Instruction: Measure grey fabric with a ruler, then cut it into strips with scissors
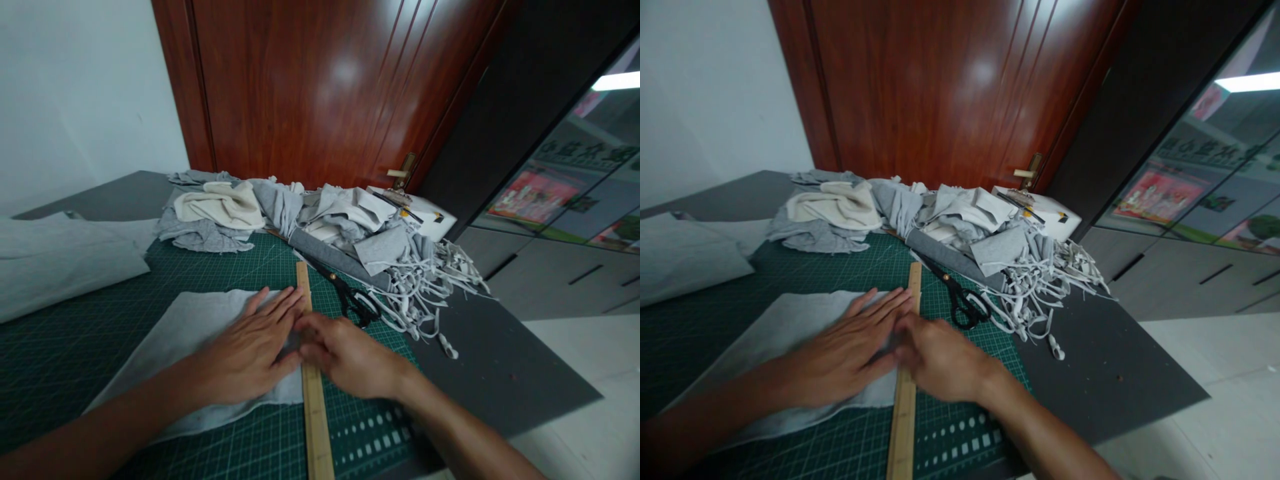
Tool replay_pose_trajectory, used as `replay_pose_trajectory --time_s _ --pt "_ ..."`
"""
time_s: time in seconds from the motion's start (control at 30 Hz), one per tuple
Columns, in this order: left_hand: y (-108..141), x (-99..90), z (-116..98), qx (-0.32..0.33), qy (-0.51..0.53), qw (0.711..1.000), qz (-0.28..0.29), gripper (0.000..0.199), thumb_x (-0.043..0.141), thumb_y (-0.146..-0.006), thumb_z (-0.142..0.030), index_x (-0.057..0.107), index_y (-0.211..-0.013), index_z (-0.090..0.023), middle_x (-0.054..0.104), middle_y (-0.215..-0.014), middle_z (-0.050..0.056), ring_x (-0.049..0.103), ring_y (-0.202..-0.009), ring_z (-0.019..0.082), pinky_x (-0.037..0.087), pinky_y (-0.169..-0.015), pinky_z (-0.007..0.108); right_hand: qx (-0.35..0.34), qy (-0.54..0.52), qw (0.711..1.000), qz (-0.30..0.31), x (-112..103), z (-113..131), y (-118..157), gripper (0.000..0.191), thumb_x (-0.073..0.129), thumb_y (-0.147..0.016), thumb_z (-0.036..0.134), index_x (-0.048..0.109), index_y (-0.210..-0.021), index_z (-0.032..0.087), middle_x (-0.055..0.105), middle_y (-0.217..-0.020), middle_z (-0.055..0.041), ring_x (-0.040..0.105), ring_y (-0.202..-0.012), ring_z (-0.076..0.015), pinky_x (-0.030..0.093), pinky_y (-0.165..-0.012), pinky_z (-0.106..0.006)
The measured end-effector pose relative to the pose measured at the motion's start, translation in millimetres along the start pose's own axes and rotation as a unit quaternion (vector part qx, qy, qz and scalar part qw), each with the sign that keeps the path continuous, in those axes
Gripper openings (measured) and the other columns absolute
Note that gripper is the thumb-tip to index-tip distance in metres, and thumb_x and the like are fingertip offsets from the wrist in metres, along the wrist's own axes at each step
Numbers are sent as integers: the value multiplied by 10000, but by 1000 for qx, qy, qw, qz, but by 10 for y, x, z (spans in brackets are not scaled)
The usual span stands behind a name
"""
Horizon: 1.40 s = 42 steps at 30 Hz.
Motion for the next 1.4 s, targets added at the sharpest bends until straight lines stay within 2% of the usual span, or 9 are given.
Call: replay_pose_trajectory --time_s 0.1,0.2,0.33,0.47,0.6,0.77,0.9,1.07,1.4 --pt "4 -2 -19 6 0 1000 -23 745 457 -1077 -646 416 -1679 -210 349 -1782 162 301 -1666 352 134 -1362 634 84 32 991 -98 -478 -325 -192 192 575 -1014 112 743 -1095 159 715 -813 -6 602 -664 -144 433 -636 -259" --pt "19 -8 -25 17 -3 1000 -26 652 441 -1095 -627 468 -1655 -294 324 -1794 141 301 -1665 369 163 -1342 676 111 52 986 -110 -703 -523 -419 173 639 -965 80 768 -1071 126 620 -669 37 537 -601 -139 401 -631 -270" --pt "37 -39 -23 27 3 999 -43 627 471 -1085 -641 541 -1603 -294 396 -1768 136 328 -1655 367 157 -1351 661 116 57 989 -76 -568 -628 -583 140 767 -900 102 793 -1036 126 556 -598 75 512 -564 -131 391 -625 -265" --pt "42 -41 -34 33 5 998 -50 624 487 -1081 -629 552 -1587 -270 411 -1761 145 314 -1661 364 147 -1357 656 133 66 986 -71 -407 -682 -583 232 717 -925 77 775 -1148 107 578 -601 71 503 -543 -130 389 -612 -264" --pt "35 -27 -32 30 6 999 -40 622 489 -1077 -630 557 -1583 -273 384 -1773 156 306 -1662 378 154 -1351 676 146 80 983 -73 -416 -708 -609 249 719 -932 107 766 -1177 98 652 -649 36 537 -563 -139 398 -604 -262" --pt "32 -7 -26 27 8 999 -19 613 477 -1082 -621 555 -1585 -280 345 -1786 169 271 -1672 390 164 -1339 709 140 109 981 -71 -421 -680 -673 157 687 -947 133 814 -1038 122 760 -758 -33 630 -637 -162 431 -631 -266" --pt "38 -40 -22 30 26 999 -32 607 516 -1068 -617 573 -1566 -276 375 -1777 157 306 -1658 405 164 -1348 699 132 138 979 -71 -383 -649 -679 167 670 -951 146 837 -965 150 818 -853 -65 714 -734 -190 458 -680 -269" --pt "41 -68 -21 29 33 998 -38 585 592 -1037 -569 593 -1521 -241 430 -1746 173 341 -1645 393 167 -1365 661 138 172 972 -76 -359 -630 -656 177 655 -973 174 831 -976 151 851 -934 -112 775 -829 -233 485 -735 -288" --pt "56 -61 84 12 46 999 -14 657 641 -1000 -523 532 -1576 -225 403 -1766 148 310 -1661 377 199 -1366 651 160 201 962 -91 -355 -669 -660 197 621 -1009 191 808 -1025 131 853 -1049 -178 803 -995 -289 515 -848 -320"
Point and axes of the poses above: each hand's wrist, its own y-axis away from the middle knuckle, its own x-axis out of the palm, z = x × y, the point moved 9 cm from there along -y, towards the middle knuckle
